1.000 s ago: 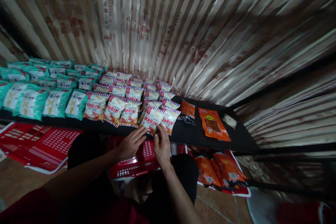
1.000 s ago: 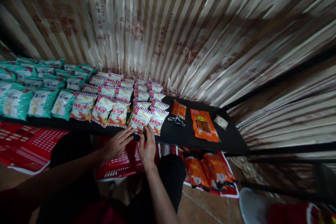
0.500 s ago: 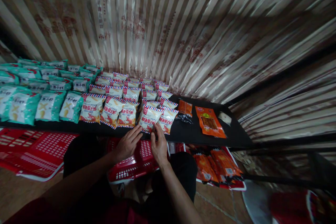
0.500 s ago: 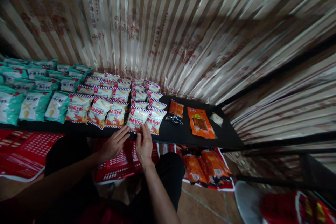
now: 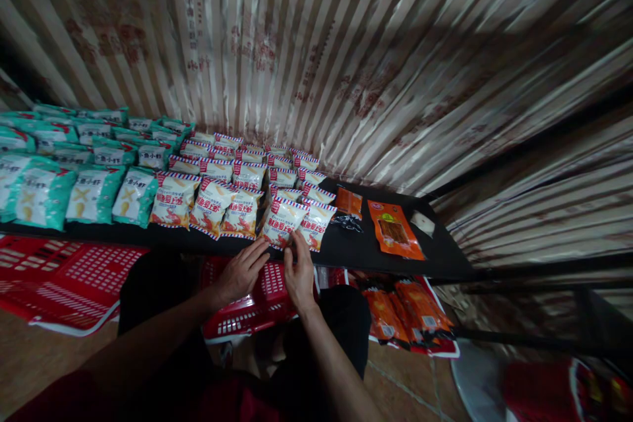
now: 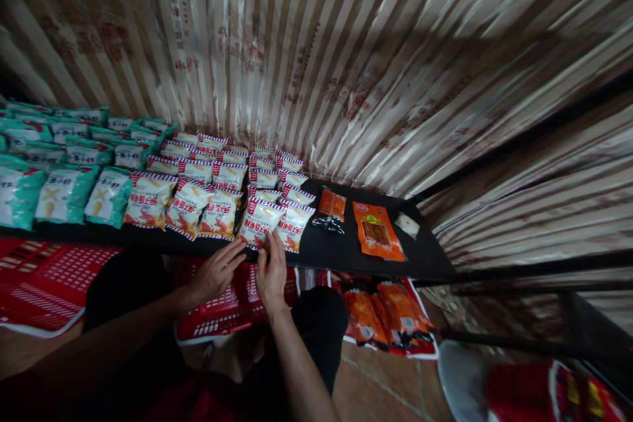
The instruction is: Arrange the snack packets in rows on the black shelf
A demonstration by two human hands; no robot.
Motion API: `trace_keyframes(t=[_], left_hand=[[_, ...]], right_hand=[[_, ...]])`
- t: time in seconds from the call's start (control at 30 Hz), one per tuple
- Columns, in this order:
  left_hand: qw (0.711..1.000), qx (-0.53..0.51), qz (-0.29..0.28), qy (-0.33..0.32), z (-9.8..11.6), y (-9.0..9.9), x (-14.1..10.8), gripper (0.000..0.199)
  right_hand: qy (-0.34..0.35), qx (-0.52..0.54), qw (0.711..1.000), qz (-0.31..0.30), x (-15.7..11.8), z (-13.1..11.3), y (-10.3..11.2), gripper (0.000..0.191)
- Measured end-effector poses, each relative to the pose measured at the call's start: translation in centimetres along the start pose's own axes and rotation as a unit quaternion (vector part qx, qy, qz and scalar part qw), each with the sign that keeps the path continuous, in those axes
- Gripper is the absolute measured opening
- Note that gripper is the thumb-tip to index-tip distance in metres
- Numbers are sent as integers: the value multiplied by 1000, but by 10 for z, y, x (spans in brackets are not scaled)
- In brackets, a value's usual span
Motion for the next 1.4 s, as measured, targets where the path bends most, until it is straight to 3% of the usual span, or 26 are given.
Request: trace_keyframes(t=[0.4, 1.4], left_hand=[[993, -6, 44, 106, -34, 17, -1, 36], [990, -18, 62, 124, -43, 18, 1, 30]], right_hand=[[-5, 1, 1000, 5, 0, 2, 1, 43], [-45, 8, 998, 32, 7, 2, 0, 44]])
Point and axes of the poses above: each hand's wrist, its own x-axis towards the middle knuckle, its own y-axis out of the back of the hand, z = x × y, the point moved 8 cm from there along x, towards the middle knuckle, and after that the axes turned 4 degrees about x, right-handed, at the moved point
